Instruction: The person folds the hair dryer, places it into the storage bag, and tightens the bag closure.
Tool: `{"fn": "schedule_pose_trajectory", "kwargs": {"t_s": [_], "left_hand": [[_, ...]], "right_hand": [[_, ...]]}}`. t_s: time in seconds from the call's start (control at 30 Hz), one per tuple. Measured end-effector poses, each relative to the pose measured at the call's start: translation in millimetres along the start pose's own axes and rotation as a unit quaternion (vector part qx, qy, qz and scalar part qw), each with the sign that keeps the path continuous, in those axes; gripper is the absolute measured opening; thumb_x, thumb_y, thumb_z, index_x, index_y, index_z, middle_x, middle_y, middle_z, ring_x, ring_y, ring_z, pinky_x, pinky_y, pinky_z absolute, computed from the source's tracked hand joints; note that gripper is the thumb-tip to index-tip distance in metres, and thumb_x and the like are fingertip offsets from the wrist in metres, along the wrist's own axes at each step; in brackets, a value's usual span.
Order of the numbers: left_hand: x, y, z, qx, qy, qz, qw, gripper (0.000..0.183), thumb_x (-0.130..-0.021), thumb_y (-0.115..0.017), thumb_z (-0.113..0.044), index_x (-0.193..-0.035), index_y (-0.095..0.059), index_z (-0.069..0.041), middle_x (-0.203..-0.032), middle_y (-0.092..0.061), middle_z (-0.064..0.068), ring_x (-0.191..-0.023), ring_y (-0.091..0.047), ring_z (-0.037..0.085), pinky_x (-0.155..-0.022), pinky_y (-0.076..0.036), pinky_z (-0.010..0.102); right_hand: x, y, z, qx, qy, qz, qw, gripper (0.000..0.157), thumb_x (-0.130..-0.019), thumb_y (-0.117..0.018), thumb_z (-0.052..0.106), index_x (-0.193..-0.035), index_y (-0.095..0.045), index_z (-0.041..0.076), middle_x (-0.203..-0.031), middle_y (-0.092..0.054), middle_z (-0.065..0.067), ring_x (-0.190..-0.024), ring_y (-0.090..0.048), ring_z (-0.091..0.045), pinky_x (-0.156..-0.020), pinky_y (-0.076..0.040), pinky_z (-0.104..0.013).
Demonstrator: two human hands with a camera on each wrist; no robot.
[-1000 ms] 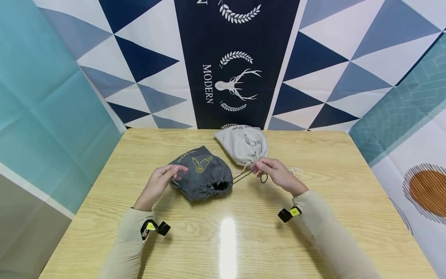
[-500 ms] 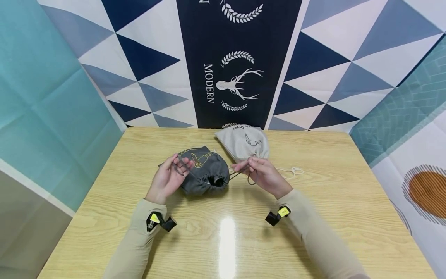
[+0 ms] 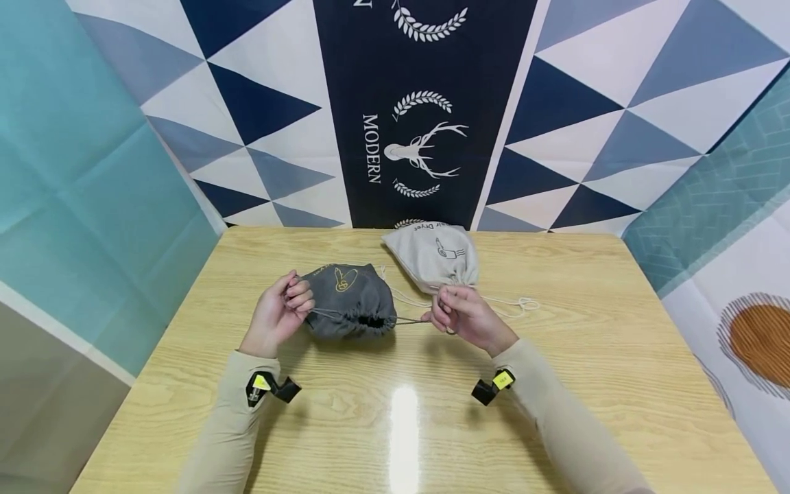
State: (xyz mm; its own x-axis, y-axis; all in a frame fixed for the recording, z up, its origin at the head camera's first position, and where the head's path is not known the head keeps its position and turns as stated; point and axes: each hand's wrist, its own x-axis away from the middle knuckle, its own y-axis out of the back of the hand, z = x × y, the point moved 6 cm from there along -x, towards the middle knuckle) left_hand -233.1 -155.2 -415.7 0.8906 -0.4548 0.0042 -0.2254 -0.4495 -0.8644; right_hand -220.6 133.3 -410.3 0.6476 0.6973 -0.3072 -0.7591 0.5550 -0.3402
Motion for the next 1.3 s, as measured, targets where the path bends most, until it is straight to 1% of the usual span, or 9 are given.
{"fn": "schedule_pose_trajectory", "kwargs": {"t_s": [0.2,0.4,0.57,0.67,0.8,0.97,1.1,1.17,1.3], "left_hand": [[9.3,19.5,-12.4,0.058,0.025,-0.04,0.9972,0.047,-0.108,-0.015,-0.027,-0.069,-0.036,-0.012,-0.067,-0.016,-0.008,-0.059,-0.006,0.007,-0.062,-0.006,0.02],[4.2,31.1,-21.3,0.053,0.019,-0.071,0.9959,0.044,-0.108,-0.018,-0.027,-0.07,-0.034,-0.012,-0.066,-0.016,-0.007,-0.059,-0.007,0.008,-0.063,-0.006,0.021],[-2.8,33.7,-24.8,0.036,0.011,-0.096,0.9946,0.046,-0.108,-0.019,-0.027,-0.067,-0.033,-0.012,-0.063,-0.019,-0.006,-0.057,-0.01,0.008,-0.062,-0.007,0.021],[-6.0,35.9,-26.1,0.019,0.006,-0.118,0.9928,0.043,-0.108,-0.022,-0.027,-0.069,-0.033,-0.013,-0.062,-0.022,-0.006,-0.056,-0.012,0.009,-0.062,-0.009,0.02],[-10.7,42.3,-27.7,0.001,-0.005,-0.155,0.9879,0.037,-0.108,-0.024,-0.026,-0.074,-0.032,-0.014,-0.059,-0.029,-0.005,-0.053,-0.019,0.009,-0.059,-0.014,0.02],[-16.4,49.9,-31.0,-0.003,-0.018,-0.175,0.9845,0.034,-0.108,-0.023,-0.026,-0.077,-0.03,-0.014,-0.057,-0.032,-0.004,-0.051,-0.024,0.01,-0.059,-0.017,0.021],[-23.4,51.3,-36.4,-0.032,-0.038,-0.181,0.9822,0.033,-0.108,-0.022,-0.027,-0.078,-0.028,-0.014,-0.058,-0.032,-0.003,-0.052,-0.026,0.01,-0.061,-0.017,0.022],[-27.0,52.1,-39.2,-0.058,-0.05,-0.187,0.9795,0.032,-0.108,-0.022,-0.027,-0.079,-0.027,-0.015,-0.06,-0.032,-0.003,-0.052,-0.026,0.01,-0.06,-0.019,0.022],[-30.7,54.9,-39.9,-0.118,-0.063,-0.212,0.9681,0.03,-0.107,-0.021,-0.027,-0.081,-0.027,-0.015,-0.061,-0.032,-0.004,-0.051,-0.029,0.009,-0.058,-0.027,0.021]], "right_hand": [[16.2,12.7,6.3,0.023,-0.006,0.001,1.0,0.036,-0.105,-0.022,0.004,-0.076,-0.043,0.008,-0.064,-0.034,-0.005,-0.057,-0.027,-0.023,-0.094,-0.051,-0.03],[21.1,14.3,12.4,0.074,-0.017,0.015,0.997,0.032,-0.105,-0.029,0.004,-0.077,-0.044,0.008,-0.067,-0.04,-0.004,-0.06,-0.031,-0.023,-0.098,-0.049,-0.03],[20.4,15.1,8.5,0.153,-0.04,0.001,0.987,0.03,-0.104,-0.036,0.006,-0.076,-0.045,0.002,-0.068,-0.047,0.0,-0.064,-0.044,-0.015,-0.082,-0.049,-0.024],[20.5,17.5,3.1,0.259,-0.059,-0.019,0.964,0.029,-0.102,-0.041,0.003,-0.075,-0.047,-0.003,-0.066,-0.049,-0.007,-0.064,-0.049,-0.014,-0.067,-0.047,-0.025],[15.3,15.7,-1.0,0.382,-0.098,-0.034,0.918,0.028,-0.101,-0.046,0.004,-0.074,-0.049,-0.002,-0.064,-0.047,-0.015,-0.055,-0.044,-0.018,-0.052,-0.039,-0.027],[4.8,16.2,-5.1,0.476,-0.129,-0.043,0.869,0.029,-0.101,-0.052,0.014,-0.073,-0.049,0.007,-0.065,-0.044,0.001,-0.056,-0.04,-0.008,-0.055,-0.037,-0.023],[-4.4,20.4,-7.0,0.541,-0.143,-0.053,0.827,0.029,-0.101,-0.052,0.019,-0.074,-0.048,0.011,-0.066,-0.043,0.004,-0.059,-0.039,-0.008,-0.059,-0.036,-0.024],[-8.1,23.4,-8.7,0.554,-0.158,-0.062,0.815,0.028,-0.102,-0.051,0.021,-0.075,-0.048,0.012,-0.067,-0.043,0.003,-0.059,-0.038,-0.01,-0.058,-0.035,-0.025],[-13.2,28.9,-11.8,0.557,-0.17,-0.076,0.81,0.028,-0.102,-0.051,0.022,-0.077,-0.048,0.011,-0.07,-0.045,0.001,-0.06,-0.038,-0.012,-0.058,-0.034,-0.025]]}}
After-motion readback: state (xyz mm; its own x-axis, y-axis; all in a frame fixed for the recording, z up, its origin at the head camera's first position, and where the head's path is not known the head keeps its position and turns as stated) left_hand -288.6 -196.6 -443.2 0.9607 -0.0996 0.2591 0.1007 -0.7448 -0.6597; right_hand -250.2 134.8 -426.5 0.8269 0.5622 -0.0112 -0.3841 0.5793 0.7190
